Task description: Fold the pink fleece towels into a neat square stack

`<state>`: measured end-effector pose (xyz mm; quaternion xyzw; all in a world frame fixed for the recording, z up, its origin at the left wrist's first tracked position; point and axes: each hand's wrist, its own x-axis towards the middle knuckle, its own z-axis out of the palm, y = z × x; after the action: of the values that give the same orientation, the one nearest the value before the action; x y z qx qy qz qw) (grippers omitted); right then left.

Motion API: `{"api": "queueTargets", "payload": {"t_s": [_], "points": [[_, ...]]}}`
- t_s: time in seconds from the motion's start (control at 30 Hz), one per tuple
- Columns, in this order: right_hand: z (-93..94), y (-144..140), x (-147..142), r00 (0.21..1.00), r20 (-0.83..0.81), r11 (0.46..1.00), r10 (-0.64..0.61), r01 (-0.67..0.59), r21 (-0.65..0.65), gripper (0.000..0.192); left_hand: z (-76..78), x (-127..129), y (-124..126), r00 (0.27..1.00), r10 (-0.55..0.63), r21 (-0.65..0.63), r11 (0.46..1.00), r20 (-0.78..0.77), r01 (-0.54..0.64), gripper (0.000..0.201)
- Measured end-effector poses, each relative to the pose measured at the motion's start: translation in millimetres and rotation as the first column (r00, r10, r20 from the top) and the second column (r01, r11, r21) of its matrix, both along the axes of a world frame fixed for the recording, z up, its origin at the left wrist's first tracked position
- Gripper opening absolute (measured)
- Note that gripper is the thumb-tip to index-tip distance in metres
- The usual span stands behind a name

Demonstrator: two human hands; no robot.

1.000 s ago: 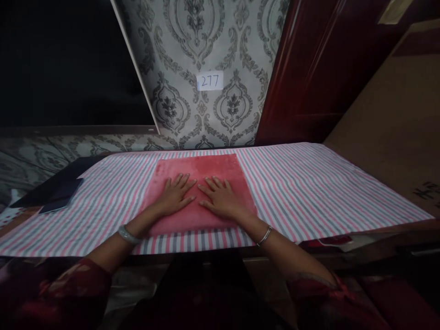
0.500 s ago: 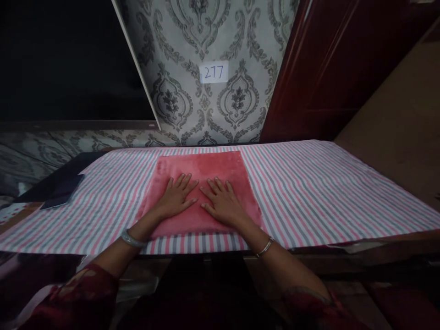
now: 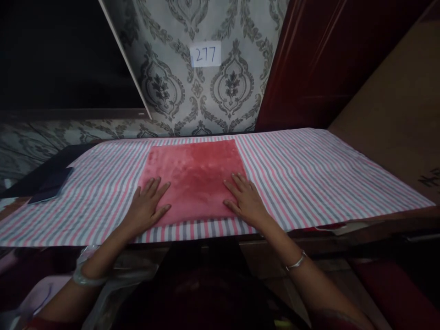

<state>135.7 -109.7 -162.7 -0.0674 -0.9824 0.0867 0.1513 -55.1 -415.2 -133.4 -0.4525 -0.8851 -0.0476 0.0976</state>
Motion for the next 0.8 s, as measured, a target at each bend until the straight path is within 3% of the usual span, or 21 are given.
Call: {"api": "queueTargets", "payload": {"t_s": [0.2, 0.57, 0.7, 0.8], "points": [[-18.4, 3.4, -3.4, 0.995, -0.096, 0.992, 0.025, -0.037, -0.121, 0.063, -15.0, -5.8, 0.4, 0.999, -0.01, 0.017, 1.0, 0.049, 0.009, 0.068], [-15.8, 4.5, -0.4, 0.996, -0.083, 0.996, 0.013, -0.02, -0.087, 0.062, -7.8, -5.2, 0.4, 0.998, -0.001, 0.011, 1.0, 0.065, 0.001, 0.067], [4.4, -23.3, 2.8, 0.994, -0.083, 0.997, -0.076, 0.077, 0.01, 0.06, 1.7, 13.9, 5.5, 0.999, 0.038, 0.034, 0.999, -0.001, -0.038, 0.067], [16.0, -60.4, -2.8, 0.996, -0.087, 0.997, -0.028, 0.034, 0.069, 0.06, 1.1, 41.0, 16.6, 0.998, -0.036, 0.049, 0.998, -0.046, 0.039, 0.07]]}}
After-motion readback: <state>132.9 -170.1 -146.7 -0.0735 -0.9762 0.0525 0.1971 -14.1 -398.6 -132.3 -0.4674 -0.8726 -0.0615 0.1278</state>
